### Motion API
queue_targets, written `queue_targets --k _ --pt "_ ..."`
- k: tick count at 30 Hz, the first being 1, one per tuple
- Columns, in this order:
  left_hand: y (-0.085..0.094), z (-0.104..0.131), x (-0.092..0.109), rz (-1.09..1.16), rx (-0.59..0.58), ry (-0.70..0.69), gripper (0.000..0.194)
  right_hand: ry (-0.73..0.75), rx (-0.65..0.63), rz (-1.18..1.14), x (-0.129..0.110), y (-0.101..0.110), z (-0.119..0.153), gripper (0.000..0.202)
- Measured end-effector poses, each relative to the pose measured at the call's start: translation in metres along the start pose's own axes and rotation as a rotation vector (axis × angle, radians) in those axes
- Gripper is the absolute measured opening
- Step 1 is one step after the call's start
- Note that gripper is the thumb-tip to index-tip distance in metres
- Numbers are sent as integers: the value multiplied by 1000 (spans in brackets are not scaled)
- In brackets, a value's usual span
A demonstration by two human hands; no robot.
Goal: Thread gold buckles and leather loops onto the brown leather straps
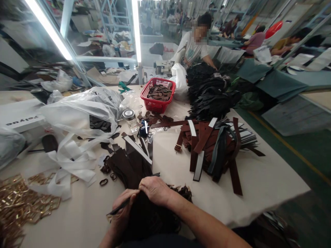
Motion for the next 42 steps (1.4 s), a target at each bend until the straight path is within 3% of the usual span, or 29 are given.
queue_targets --k 5,11,14,17,20,22,26,31,36,42 --pt "5 -7 -3 115 45 125 26 16 59 57 -11 2 8 23" --pt "11 -14 -3 323 -207 424 25 128 58 239 -23 -13 14 26" --pt "13 -15 1 375 -299 453 21 171 -19 221 -27 -16 19 26" --pt "12 -16 8 327 -362 346 21 211 -69 67 -30 -7 22 27" --pt "11 -16 15 192 -366 191 21 165 137 -131 -25 10 16 26" --pt "12 -14 21 73 -356 79 19 90 212 -190 -17 9 9 28" --pt "18 -9 38 -175 -350 -171 18 32 37 -85 -9 -15 -4 26" --pt "23 -16 51 -502 -361 -509 22 -43 -14 -85 -11 -19 -9 25" --pt "23 -29 37 -646 -151 -726 22 -126 63 -278 -6 -15 -8 26" --pt "26 -31 13 -607 69 -664 24 -120 72 -619 10 -20 -6 28"
Point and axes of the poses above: each hand's wrist, its own z-axis away from the middle knuckle, its own y-axis out of the back of the hand, x = y × z, the point moved 4 cm from there along -z, towards the middle knuckle, and after that the axes turned 11 degrees about y, right-handed, at the moved point
